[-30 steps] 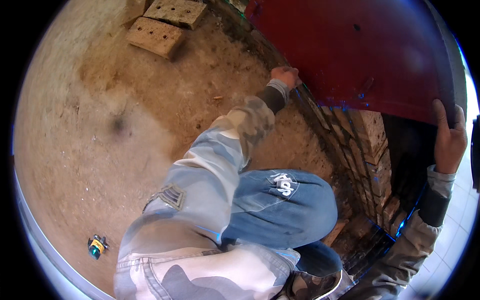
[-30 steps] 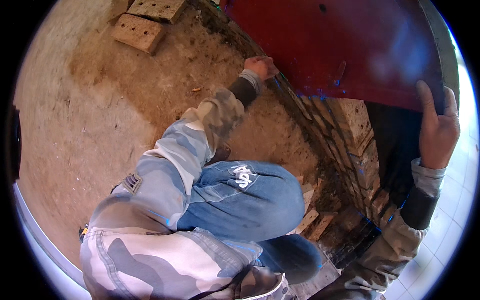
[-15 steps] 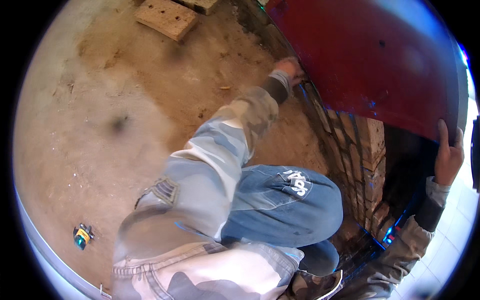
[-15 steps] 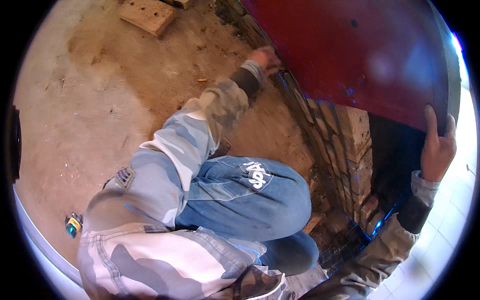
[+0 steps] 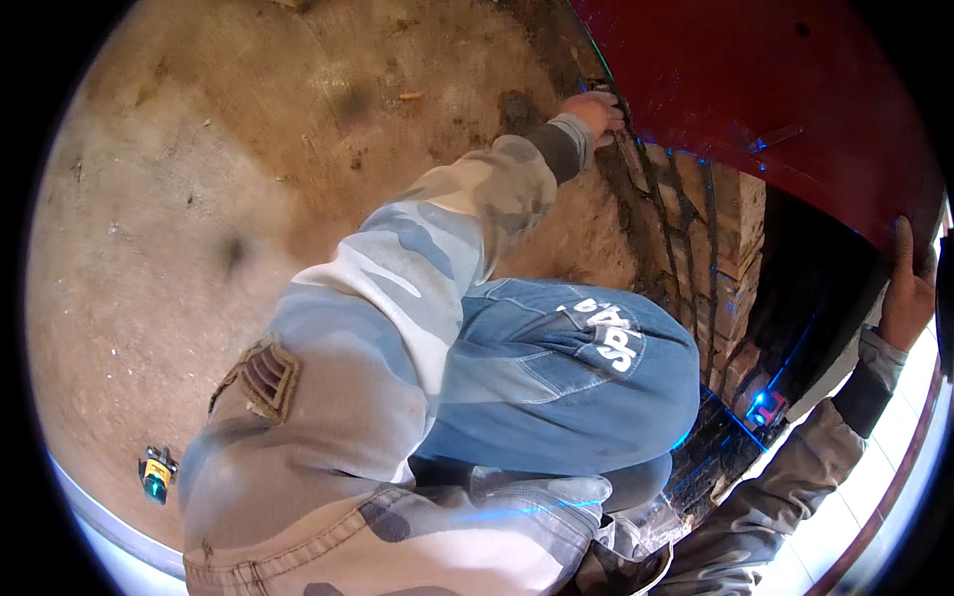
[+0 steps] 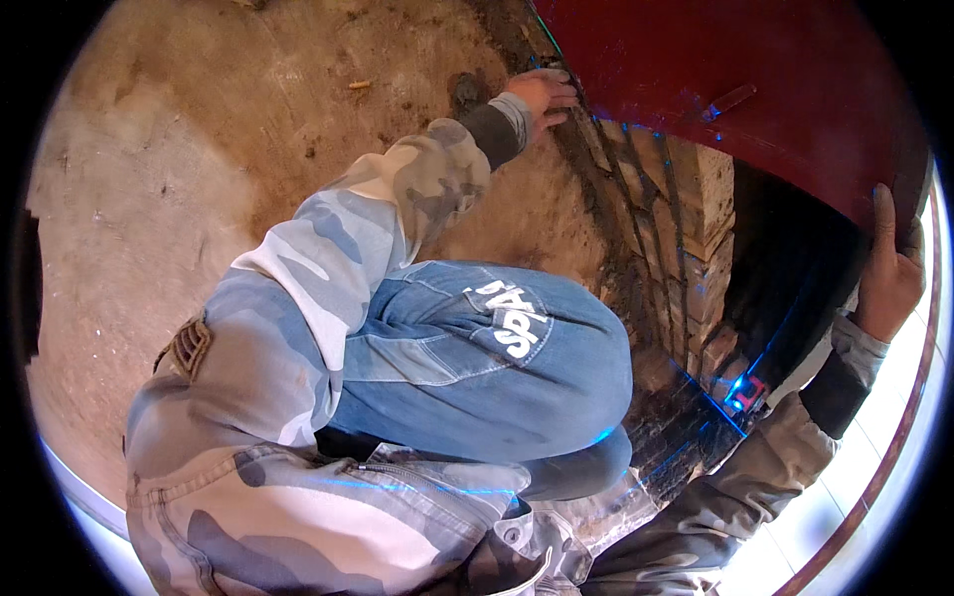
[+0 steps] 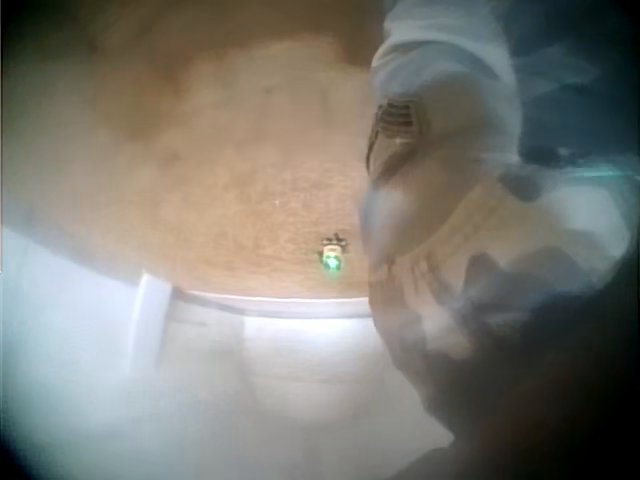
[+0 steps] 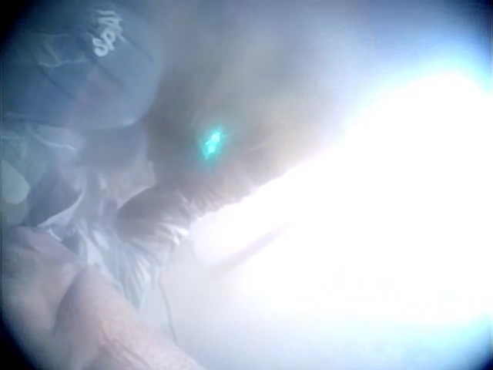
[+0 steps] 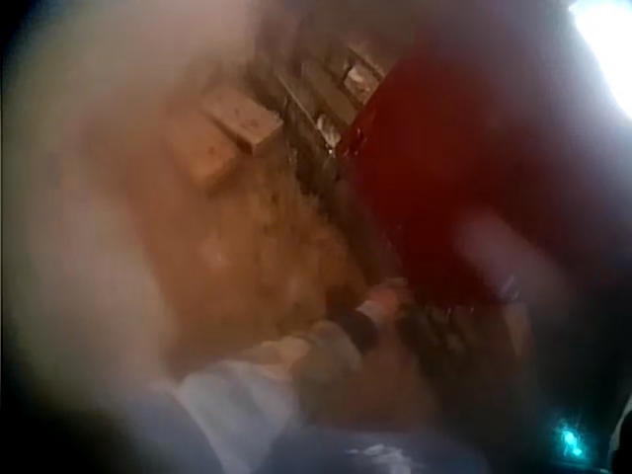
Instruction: The person is laying bricks to build a wall. They use a trowel to apply mortar, place bricks, and tap them into alignment using a laser level for guidance.
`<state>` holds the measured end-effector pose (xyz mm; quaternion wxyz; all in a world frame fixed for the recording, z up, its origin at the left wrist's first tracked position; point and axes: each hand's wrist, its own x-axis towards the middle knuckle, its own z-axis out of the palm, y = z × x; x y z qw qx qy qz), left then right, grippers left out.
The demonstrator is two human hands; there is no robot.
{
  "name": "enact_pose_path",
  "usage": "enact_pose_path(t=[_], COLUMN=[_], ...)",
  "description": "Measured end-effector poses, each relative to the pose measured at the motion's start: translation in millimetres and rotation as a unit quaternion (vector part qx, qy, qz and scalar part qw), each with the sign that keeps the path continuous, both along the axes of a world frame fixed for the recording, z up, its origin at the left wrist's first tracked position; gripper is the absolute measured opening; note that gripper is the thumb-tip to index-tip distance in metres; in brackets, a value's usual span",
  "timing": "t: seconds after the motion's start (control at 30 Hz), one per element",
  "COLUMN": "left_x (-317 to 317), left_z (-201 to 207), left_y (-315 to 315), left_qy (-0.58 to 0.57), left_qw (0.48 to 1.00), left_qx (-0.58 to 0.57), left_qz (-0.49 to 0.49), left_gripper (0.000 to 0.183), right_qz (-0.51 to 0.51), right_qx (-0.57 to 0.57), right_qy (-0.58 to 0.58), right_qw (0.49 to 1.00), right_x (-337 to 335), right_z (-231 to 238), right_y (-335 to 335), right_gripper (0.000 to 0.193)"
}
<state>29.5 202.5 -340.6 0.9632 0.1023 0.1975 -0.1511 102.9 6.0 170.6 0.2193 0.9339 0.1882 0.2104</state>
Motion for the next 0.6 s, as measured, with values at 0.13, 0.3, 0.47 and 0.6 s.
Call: enact_pose_path(t=[0.13, 0.3, 0.47, 0.6], left_x=[-9, -8, -33, -24], left_z=[2, -41, 36, 58], left_y=[-42, -56, -46, -29], left_qy=[-0.061, -0.173, 0.02, 0.031], left_qw=[0.996, 0.931, 0.993, 0.997], left_qx=[0.06, 0.318, 0.041, -0.014], left_qz=[0.032, -0.051, -0.107, -0.062], left_gripper=[0.037, 0.043, 0.049, 0.048], right_qz=[0.031, 0.083, 0.087, 0.067], right_qx=[-0.113, -0.224, -0.321, -0.223], right_qy=[0.016, 0.019, 0.005, -0.003], right_qw=[0.993, 0.971, 0.943, 0.973], right_x=[1, 12, 9, 3], right_z=[12, 21, 26, 17], right_y=[-18, -23, -37, -18], right_gripper=[0.055, 0.038, 0.039, 0.044])
